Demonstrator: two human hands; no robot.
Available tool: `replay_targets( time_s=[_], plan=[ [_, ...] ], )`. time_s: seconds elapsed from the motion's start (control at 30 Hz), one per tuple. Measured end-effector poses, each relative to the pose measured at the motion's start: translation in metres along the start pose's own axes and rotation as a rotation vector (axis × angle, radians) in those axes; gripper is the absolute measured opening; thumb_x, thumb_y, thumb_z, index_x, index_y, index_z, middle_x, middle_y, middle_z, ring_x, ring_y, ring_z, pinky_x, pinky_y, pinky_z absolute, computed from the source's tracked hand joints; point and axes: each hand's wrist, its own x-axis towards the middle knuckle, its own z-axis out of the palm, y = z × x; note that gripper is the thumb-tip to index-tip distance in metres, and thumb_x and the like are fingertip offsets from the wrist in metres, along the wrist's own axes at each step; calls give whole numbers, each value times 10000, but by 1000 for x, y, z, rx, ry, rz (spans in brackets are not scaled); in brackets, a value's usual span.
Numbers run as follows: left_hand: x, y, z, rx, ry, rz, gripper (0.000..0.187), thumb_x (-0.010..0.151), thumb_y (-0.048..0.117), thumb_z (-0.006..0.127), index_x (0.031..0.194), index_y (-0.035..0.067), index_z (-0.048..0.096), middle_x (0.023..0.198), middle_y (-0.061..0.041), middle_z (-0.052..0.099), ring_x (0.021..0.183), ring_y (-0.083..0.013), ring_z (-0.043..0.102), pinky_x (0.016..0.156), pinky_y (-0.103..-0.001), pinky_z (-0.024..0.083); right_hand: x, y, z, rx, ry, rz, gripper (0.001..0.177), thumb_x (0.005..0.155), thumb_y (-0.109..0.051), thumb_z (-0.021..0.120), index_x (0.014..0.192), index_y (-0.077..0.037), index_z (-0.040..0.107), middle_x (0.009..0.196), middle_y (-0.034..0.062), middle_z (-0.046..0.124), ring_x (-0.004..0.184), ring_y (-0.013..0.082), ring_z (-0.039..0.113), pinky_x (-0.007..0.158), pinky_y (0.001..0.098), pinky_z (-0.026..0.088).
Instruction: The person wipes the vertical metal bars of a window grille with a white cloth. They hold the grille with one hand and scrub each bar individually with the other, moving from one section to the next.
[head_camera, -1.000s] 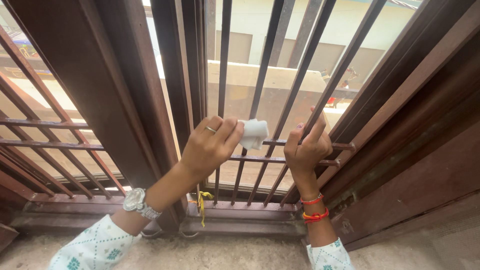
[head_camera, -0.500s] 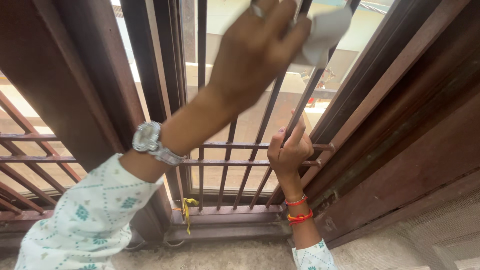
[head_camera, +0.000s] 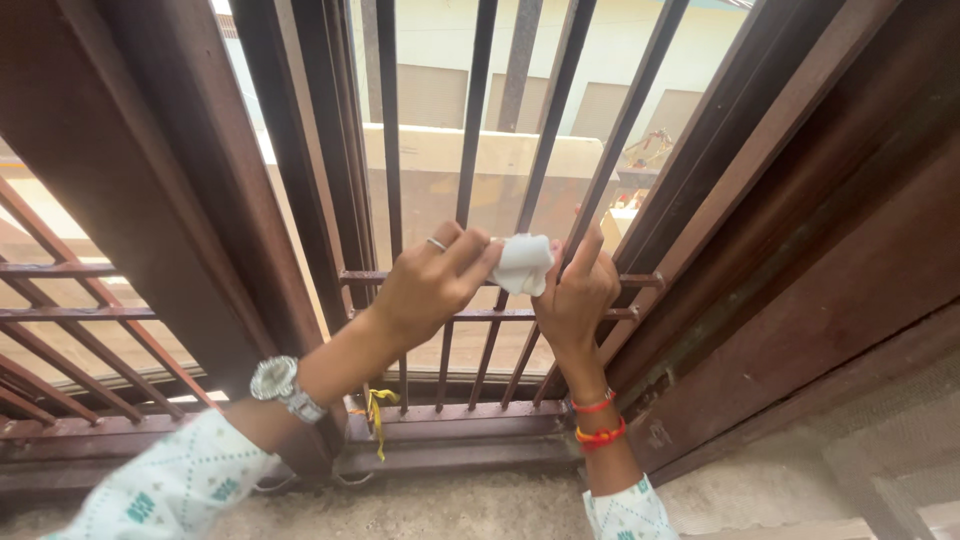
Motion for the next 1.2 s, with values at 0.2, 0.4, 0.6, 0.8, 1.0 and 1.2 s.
replay_targets(
  time_s=[0.2, 0.4, 0.6, 0.8, 1.0, 1.2],
  plan=[
    [9, 37, 17, -394, 200, -341, 268, 927, 57, 771, 1180, 52, 680, 1059, -126, 678, 861, -253, 697, 716, -294, 587, -67, -47, -31, 356, 96, 44, 544, 1083, -225, 549, 1499, 75, 371, 1452, 214, 446, 1394, 322, 465, 1163, 501, 392],
    [12, 68, 0, -873, 289, -573, 185, 972, -28, 619, 1154, -3, 640, 1029, -117, 658, 883, -250, 707, 743, -358, 557, -45, -64, -61, 690, 141, 147, 458, 960, -145, 785, 1329, -19, 544, 1221, 72, 595, 1110, 168, 572, 914, 329, 513],
    [12, 23, 31, -27, 588, -189, 359, 1058, 114, 650, 1349, 64, 447, 1340, -158, 412, 1096, -341, 558, 916, -416, 538, 88, -39, -109, 232, 336, -479, 224, 964, -13, 818, 1139, -78, 695, 1173, 67, 659, 1053, 240, 692, 852, 330, 604],
    [18, 6, 38, -513, 508, -443, 486, 1141, 250, 524, 1495, 49, 259, 1377, -185, 491, 1051, -225, 624, 840, -341, 559, 139, -45, -90, -255, 295, -552, 321, 825, 77, 735, 1096, -60, 838, 1115, 110, 712, 977, 280, 655, 774, 404, 517],
    [22, -14, 31, -993, 109, -712, 675, 1098, 589, 297, 1191, 12, 634, 705, 8, 683, 559, -78, 654, 511, -236, 496, 59, -25, -43, -188, 236, -551, 193, 757, 45, 712, 919, -54, 751, 1163, 110, 689, 1038, 317, 603, 893, 455, 503],
    [19, -17, 29, -1192, -6, -779, 673, 1057, 601, 284, 1058, 45, 663, 522, 17, 547, 438, -59, 426, 421, -253, 311, -10, -28, -55, -40, 11, -303, 386, 660, 123, 618, 963, -57, 777, 1058, 89, 696, 998, 304, 675, 810, 402, 546]
  ],
)
